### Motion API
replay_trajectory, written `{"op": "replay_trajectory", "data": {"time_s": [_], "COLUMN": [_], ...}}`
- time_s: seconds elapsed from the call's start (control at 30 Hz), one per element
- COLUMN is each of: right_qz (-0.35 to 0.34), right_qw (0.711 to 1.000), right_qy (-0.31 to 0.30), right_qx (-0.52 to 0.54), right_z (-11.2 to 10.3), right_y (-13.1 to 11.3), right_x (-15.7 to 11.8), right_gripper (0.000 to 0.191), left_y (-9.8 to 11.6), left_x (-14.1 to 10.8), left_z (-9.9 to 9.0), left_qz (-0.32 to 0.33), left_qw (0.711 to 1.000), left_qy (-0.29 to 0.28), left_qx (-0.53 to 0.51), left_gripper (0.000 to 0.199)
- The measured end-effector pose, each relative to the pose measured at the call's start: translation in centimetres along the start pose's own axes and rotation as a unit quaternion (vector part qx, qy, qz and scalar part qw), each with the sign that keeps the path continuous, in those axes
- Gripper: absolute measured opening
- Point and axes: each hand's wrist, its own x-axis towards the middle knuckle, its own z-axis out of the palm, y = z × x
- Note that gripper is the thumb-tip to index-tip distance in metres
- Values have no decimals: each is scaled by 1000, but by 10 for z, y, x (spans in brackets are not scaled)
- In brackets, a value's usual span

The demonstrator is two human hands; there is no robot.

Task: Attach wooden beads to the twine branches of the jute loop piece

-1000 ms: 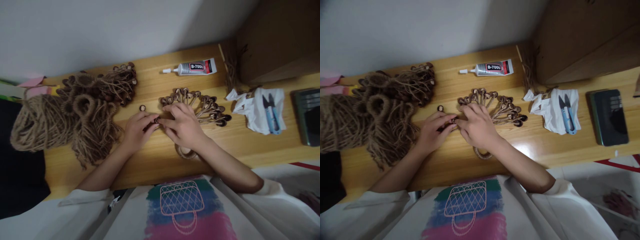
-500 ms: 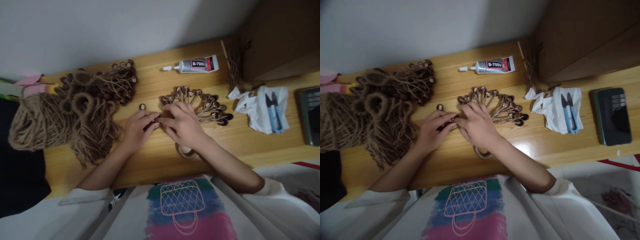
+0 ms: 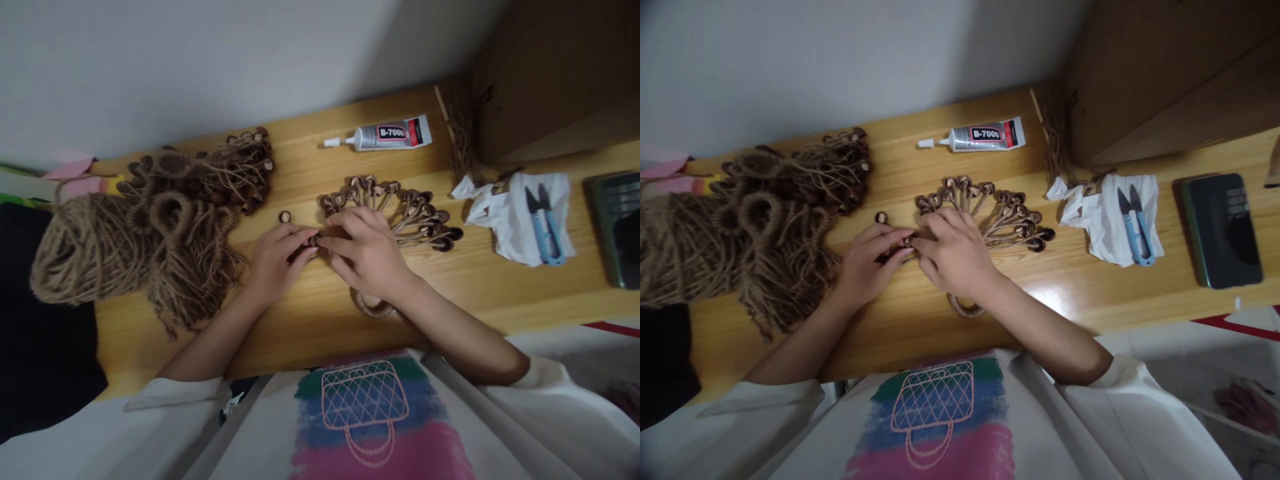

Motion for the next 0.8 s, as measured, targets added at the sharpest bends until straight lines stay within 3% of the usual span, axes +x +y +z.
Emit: {"op": "replay_trajectory", "data": {"time_s": [0.27, 0.6, 0.8], "right_qz": [16, 122, 217], "right_qw": [999, 989, 960], "right_qy": [27, 41, -22], "right_qx": [10, 77, 177], "right_z": [0, -7, -31], "right_y": [-1, -3, -9], "right_x": [-1, 4, 13], "right_gripper": [25, 26, 30], "left_y": [-1, -1, -1], "left_x": [0, -1, -2], "left_z": [1, 1, 4], "left_qz": [14, 13, 10], "left_qw": [1000, 1000, 998], "left_qy": [10, 22, 52], "left_qx": [-2, -5, -32], "left_gripper": [21, 19, 15]}}
